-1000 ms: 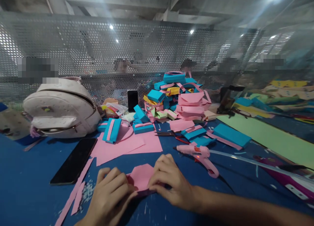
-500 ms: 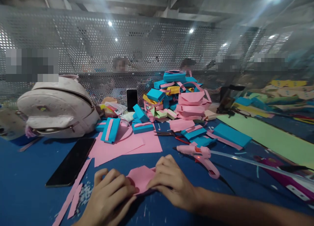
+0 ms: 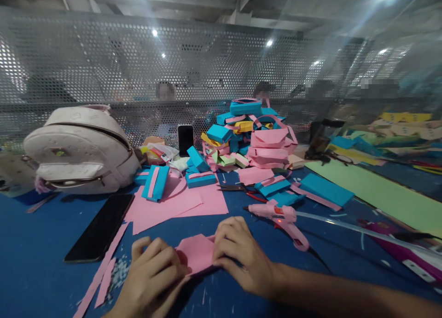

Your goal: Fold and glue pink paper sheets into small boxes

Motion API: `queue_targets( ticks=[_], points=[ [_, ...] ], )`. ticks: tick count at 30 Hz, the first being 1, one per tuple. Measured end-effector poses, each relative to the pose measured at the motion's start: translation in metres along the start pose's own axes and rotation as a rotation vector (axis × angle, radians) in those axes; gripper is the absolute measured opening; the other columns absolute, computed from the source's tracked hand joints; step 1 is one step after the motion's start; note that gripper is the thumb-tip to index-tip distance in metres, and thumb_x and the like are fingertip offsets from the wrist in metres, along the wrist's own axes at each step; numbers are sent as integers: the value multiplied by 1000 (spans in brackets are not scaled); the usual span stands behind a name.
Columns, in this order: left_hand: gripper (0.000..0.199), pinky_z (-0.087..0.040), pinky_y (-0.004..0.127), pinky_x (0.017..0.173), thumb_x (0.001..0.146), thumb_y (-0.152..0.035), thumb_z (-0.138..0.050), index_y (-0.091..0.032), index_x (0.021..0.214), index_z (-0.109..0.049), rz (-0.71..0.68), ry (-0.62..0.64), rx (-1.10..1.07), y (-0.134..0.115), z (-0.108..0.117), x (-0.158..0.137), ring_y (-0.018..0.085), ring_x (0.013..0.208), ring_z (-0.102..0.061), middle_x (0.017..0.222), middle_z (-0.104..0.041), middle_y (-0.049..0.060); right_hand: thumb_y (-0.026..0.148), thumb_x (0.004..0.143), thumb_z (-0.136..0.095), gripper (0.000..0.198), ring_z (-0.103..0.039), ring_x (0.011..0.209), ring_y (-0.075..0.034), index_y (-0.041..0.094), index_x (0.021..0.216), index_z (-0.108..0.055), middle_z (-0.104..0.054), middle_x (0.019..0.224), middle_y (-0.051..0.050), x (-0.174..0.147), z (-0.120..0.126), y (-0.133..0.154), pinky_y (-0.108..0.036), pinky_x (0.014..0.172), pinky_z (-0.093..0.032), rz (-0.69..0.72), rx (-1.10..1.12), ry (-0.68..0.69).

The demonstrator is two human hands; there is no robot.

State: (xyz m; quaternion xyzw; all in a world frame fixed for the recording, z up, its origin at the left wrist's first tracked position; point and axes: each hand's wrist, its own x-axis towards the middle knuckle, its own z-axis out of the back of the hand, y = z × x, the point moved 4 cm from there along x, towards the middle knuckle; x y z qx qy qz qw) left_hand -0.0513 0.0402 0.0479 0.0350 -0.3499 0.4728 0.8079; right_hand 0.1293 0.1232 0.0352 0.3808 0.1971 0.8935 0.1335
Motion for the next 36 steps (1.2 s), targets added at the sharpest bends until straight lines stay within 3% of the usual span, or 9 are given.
queue_targets(
  ticks=[5, 14, 36],
  points=[
    [19, -27, 39, 76, 90, -9, -52, -24, 84, -63, 12, -1, 0, 1, 3, 1, 17, 73, -51, 76, -64, -1, 18, 88, -52, 3, -50, 92, -19, 21, 86, -51, -60, 91, -2, 2, 0, -1, -38, 82, -35, -16, 40, 15],
    [22, -25, 39, 77, 90, -8, -45, -23, 81, -58, 25, -6, -14, 3, 7, 2, 18, 74, -48, 75, -60, -1, 12, 85, -50, 8, -49, 96, -19, 20, 87, -50, -57, 96, -3, 1, 0, -1, -38, 84, -37, -16, 88, 37],
    [22, -25, 39, 76, 91, -8, -46, -23, 83, -60, 19, -3, -38, 6, 7, 2, 19, 75, -48, 75, -59, 0, 14, 89, -50, 6, -49, 94, -19, 20, 88, -50, -57, 94, -3, 2, 0, -2, -37, 83, -38, -41, 122, 51]
  ],
)
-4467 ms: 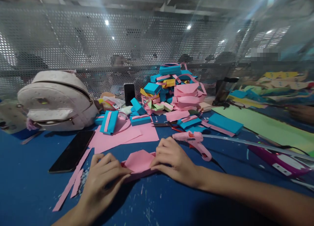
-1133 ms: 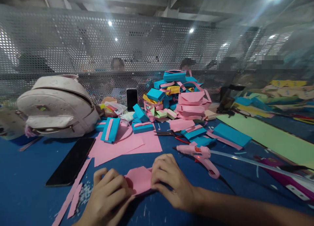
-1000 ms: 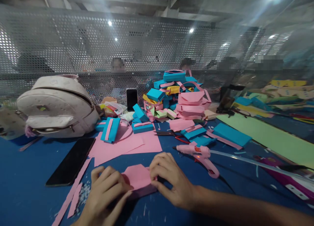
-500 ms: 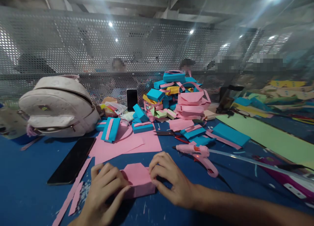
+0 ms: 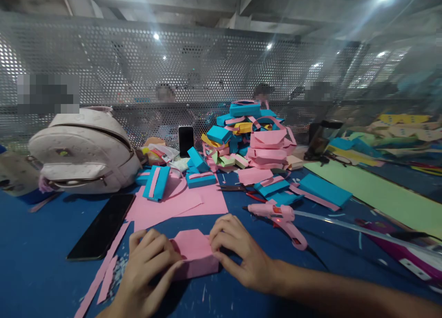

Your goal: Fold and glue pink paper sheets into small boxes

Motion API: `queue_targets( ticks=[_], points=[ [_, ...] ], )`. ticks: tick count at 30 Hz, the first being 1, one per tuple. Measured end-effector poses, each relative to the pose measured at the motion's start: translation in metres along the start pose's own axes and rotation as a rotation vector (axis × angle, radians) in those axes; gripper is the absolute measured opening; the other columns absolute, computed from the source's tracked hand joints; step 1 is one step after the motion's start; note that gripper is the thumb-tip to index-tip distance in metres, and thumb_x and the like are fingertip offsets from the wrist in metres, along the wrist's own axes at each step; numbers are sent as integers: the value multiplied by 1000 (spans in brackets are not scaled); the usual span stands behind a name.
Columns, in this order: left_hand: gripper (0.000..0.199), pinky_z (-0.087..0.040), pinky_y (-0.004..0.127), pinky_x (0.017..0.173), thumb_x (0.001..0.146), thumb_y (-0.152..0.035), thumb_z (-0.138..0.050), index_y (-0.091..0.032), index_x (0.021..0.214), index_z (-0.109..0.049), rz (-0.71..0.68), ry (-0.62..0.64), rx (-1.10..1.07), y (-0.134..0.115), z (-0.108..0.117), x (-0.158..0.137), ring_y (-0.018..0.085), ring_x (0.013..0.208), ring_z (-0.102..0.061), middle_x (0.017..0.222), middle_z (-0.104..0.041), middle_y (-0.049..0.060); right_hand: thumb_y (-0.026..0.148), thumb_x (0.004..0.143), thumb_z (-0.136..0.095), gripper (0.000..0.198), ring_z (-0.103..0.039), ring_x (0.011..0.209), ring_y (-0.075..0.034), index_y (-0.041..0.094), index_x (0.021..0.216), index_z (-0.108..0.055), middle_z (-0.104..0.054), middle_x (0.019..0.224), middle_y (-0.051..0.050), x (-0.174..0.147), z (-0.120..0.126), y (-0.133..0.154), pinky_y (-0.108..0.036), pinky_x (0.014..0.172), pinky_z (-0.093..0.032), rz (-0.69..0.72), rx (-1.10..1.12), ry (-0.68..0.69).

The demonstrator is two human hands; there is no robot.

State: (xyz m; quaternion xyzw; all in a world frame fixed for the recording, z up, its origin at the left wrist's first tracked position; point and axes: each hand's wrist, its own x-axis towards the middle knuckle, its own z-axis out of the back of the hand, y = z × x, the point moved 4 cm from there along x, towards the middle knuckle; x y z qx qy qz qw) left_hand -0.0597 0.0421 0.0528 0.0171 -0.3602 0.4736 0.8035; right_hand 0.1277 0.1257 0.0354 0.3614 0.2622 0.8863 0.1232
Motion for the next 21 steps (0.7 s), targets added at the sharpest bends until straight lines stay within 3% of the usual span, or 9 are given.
queue_targets(
  ticks=[9, 16, 21],
  points=[
    [18, -25, 37, 76, 89, -9, -54, -25, 85, -62, -40, -12, 28, -2, 0, -2, 18, 71, -49, 72, -59, -2, 11, 89, -46, 11, -49, 86, -19, 21, 85, -46, -57, 85, -2, -4, 3, 2, -38, 78, -37, 100, 15, -78],
    [15, -27, 37, 76, 90, -11, -53, -24, 86, -59, 21, -61, 18, 5, 2, -2, 18, 72, -50, 73, -59, -2, 15, 92, -46, 8, -51, 88, -19, 21, 86, -47, -56, 87, -2, -4, 6, -4, -38, 82, -38, 22, 98, -163],
    [19, -25, 37, 75, 90, -8, -50, -22, 79, -57, 2, -47, -7, 2, 2, 0, 18, 69, -47, 69, -57, -2, 17, 92, -49, 5, -51, 90, -19, 21, 89, -50, -58, 91, -2, -3, 3, -3, -38, 83, -37, 9, 64, -111]
  ],
)
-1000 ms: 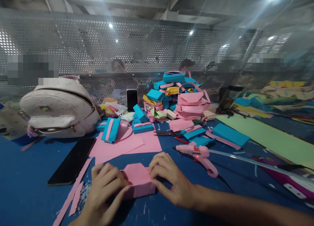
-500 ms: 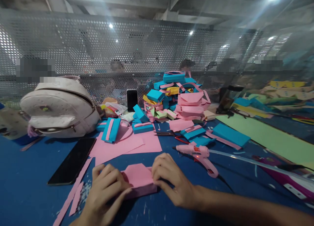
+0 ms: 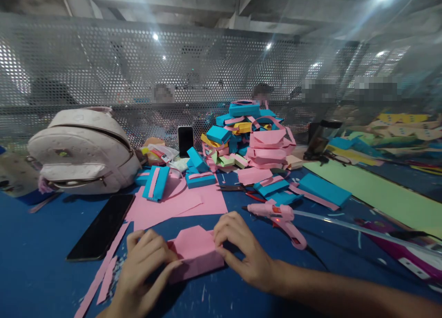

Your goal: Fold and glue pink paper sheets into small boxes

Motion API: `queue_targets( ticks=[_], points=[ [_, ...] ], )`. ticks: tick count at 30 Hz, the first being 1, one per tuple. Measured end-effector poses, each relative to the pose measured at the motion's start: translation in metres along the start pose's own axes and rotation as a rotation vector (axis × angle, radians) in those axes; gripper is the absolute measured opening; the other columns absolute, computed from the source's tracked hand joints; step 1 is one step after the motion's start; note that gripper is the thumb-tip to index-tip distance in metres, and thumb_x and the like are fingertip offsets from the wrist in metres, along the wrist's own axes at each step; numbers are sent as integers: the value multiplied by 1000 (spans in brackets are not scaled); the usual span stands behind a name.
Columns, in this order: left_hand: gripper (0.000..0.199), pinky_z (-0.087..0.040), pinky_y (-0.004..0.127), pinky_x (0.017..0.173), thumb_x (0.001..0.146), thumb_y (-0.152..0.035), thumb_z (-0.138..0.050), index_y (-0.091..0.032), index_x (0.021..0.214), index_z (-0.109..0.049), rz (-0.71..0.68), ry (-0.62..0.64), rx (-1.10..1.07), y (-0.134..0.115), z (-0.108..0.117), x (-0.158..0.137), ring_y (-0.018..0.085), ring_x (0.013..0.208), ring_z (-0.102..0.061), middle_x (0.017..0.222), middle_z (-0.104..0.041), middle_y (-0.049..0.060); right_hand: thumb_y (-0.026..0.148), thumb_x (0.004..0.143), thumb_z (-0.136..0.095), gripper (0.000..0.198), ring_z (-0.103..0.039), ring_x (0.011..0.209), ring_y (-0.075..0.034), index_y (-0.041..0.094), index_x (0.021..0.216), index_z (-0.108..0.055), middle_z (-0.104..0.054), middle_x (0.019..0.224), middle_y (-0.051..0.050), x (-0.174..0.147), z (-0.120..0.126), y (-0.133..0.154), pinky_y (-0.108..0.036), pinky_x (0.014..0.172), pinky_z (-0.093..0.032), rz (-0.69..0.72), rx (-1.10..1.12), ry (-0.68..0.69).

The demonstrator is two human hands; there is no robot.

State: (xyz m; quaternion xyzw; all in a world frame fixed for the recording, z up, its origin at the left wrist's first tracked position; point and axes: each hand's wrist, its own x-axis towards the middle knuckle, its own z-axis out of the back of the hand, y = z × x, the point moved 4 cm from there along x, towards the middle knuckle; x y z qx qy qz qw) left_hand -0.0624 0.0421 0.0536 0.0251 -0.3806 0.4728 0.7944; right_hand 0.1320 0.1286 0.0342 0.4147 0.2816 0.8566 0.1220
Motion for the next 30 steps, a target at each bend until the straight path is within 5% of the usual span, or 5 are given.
queue_targets(
  ticks=[17, 26, 30],
  points=[
    [18, -25, 35, 70, 90, -12, -54, -21, 76, -62, -185, -105, 233, -37, -24, -6, 16, 64, -45, 66, -63, -2, 23, 92, -55, 10, -50, 81, -18, 21, 82, -59, -63, 75, 0, -5, -14, 22, -35, 73, -32, 269, -249, 62],
    [19, -25, 37, 73, 89, -8, -49, -22, 81, -59, -103, -16, 235, -32, -15, -7, 18, 69, -47, 69, -61, -1, 35, 97, -51, 21, -50, 79, -17, 21, 81, -55, -58, 72, 1, -2, -6, 15, -35, 76, -33, 182, -159, 76],
    [21, -24, 37, 75, 91, -4, -47, -22, 86, -57, -39, 77, 203, -20, -12, -4, 18, 72, -49, 75, -63, -1, 26, 97, -49, 20, -47, 76, -17, 20, 78, -53, -51, 69, 2, -2, -1, 7, -34, 73, -31, 135, -117, 29]
  ],
)
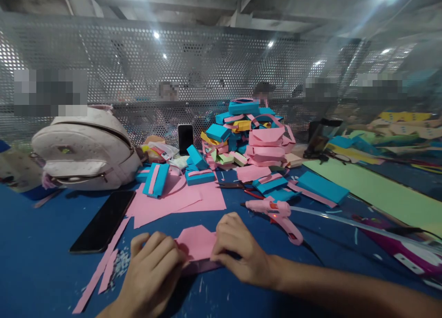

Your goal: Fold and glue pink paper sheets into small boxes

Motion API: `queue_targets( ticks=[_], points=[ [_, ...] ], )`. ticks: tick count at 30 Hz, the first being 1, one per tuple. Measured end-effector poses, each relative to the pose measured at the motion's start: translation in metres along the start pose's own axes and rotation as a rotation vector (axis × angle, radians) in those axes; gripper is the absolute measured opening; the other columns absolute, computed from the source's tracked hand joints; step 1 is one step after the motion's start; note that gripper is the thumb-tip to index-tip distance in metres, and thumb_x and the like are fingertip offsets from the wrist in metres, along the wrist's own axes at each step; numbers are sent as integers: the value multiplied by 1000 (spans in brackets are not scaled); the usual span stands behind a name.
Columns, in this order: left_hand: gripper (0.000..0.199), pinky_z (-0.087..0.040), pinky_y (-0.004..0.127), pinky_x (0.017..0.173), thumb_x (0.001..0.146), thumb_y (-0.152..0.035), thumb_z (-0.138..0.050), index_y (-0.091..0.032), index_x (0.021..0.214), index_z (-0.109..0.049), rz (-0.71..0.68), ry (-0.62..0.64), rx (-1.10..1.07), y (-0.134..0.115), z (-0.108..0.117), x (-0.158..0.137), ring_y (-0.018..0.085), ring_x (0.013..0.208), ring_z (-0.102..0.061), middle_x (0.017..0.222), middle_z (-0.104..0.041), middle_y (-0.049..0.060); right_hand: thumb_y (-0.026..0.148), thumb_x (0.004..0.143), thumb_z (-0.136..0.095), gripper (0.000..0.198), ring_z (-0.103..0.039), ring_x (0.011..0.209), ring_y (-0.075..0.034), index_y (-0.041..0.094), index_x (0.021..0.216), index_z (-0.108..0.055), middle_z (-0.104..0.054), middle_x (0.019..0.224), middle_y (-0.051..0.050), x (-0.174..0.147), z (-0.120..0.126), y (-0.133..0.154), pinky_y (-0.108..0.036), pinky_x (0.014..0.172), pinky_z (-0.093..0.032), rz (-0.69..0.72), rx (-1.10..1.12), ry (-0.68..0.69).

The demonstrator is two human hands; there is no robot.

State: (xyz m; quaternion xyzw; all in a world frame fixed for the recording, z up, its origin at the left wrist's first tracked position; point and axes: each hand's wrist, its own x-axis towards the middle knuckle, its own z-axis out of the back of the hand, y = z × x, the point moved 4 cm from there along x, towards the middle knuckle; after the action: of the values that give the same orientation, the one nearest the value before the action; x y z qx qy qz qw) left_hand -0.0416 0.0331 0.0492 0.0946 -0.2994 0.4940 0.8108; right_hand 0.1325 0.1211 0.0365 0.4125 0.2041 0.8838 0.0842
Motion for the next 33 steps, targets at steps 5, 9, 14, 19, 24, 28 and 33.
queue_targets(
  ticks=[5, 9, 14, 19, 24, 28, 33],
  points=[
    [19, -24, 37, 74, 93, -7, -46, -23, 86, -54, -3, 26, -28, 5, 0, 0, 17, 71, -51, 77, -65, -1, 25, 98, -46, 21, -46, 77, -18, 21, 77, -51, -53, 70, 1, -2, 1, -1, -35, 73, -32, -30, 19, -5],
    [19, -25, 37, 76, 94, -8, -46, -24, 89, -56, -34, 3, -51, 8, 0, -3, 17, 71, -52, 76, -66, -2, 31, 100, -39, 21, -50, 88, -20, 21, 89, -54, -57, 86, -4, -1, 4, -1, -38, 80, -38, -81, 104, -17],
    [26, -27, 39, 80, 99, -15, -38, -28, 101, -61, -58, -33, -78, 19, -2, -5, 20, 84, -56, 86, -71, 0, 34, 100, -39, 24, -50, 106, -22, 22, 117, -52, -55, 112, -8, -1, 6, -8, -41, 91, -42, -208, 223, -39],
    [32, -30, 39, 82, 96, -9, -39, -29, 96, -64, -19, -44, -59, 24, -3, -1, 20, 89, -57, 94, -69, 1, 25, 99, -42, 23, -54, 95, -18, 23, 119, -51, -57, 107, -7, -3, 0, -10, -35, 82, -49, -260, 270, 50],
    [33, -40, 41, 93, 94, -11, -46, -25, 122, -52, 105, 17, -145, 29, -5, -2, 22, 112, -52, 118, -59, 7, 10, 92, -46, 43, -55, 103, -17, 25, 133, -45, -55, 115, -7, -4, -2, -6, -35, 88, -49, -177, 233, 56],
    [58, -38, 50, 107, 91, -28, -56, -26, 143, -30, 212, 79, -223, 31, -11, -8, 29, 132, -40, 143, -41, 13, 9, 90, -51, 42, -52, 115, -20, 25, 129, -53, -52, 122, -9, -5, -3, -5, -38, 96, -47, -109, 129, 89],
    [96, -37, 61, 108, 77, -45, -72, -28, 151, -13, 297, 85, -270, 24, -19, -18, 39, 137, -37, 152, -33, 17, 19, 92, -59, 38, -50, 119, -23, 27, 129, -57, -54, 130, -9, -4, -2, -6, -42, 96, -47, -90, -1, 82]
  ],
)
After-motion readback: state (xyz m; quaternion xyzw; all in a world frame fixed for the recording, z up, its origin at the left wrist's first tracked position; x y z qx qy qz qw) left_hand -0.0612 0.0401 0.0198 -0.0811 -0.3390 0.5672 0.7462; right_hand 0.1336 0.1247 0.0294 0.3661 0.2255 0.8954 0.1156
